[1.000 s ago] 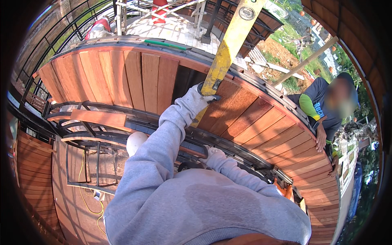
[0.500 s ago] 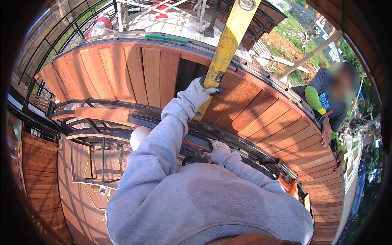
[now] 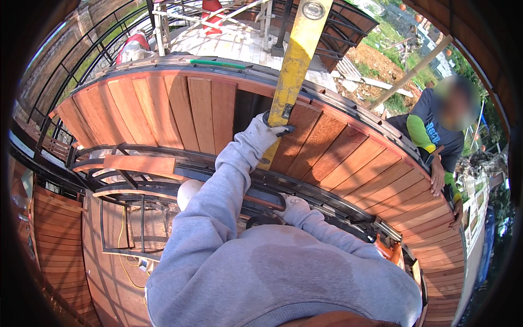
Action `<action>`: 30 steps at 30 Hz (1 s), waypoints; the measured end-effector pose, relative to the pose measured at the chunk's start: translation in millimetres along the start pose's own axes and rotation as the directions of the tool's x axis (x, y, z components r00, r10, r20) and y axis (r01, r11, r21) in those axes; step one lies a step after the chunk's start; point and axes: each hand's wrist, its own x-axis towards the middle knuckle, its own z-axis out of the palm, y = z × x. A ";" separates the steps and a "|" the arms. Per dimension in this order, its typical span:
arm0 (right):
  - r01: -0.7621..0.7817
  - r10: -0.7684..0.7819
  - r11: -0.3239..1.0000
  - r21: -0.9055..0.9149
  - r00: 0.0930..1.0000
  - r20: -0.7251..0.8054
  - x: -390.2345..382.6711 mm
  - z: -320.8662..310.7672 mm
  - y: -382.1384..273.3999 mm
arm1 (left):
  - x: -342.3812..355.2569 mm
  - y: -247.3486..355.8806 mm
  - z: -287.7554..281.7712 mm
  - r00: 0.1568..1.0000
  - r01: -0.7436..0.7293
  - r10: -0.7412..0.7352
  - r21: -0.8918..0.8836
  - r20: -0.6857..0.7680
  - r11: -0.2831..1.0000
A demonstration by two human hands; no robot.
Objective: The person installs wooden siding planks on a curved exterior wall. They position each plank, check alignment with a spirit level, and fasten it using a nail gun. The process is repeated for multiple planks along the wall.
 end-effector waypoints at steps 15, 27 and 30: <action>0.418 -0.481 0.848 -0.327 0.346 -0.806 -32.4 -134.4 -32.6 | -2.1 -3.3 0.3 1.000 -0.027 0.027 -0.029 0.010 0.999; 0.158 -0.563 0.827 -0.540 0.243 -0.790 8.1 -243.0 -25.4 | -5.9 -6.9 2.0 0.997 0.061 -0.059 -0.034 0.048 0.998; 0.170 -0.543 0.839 -0.516 0.254 -0.800 15.2 -244.4 -25.1 | -6.8 -11.2 0.2 0.998 0.061 -0.060 -0.050 0.023 0.997</action>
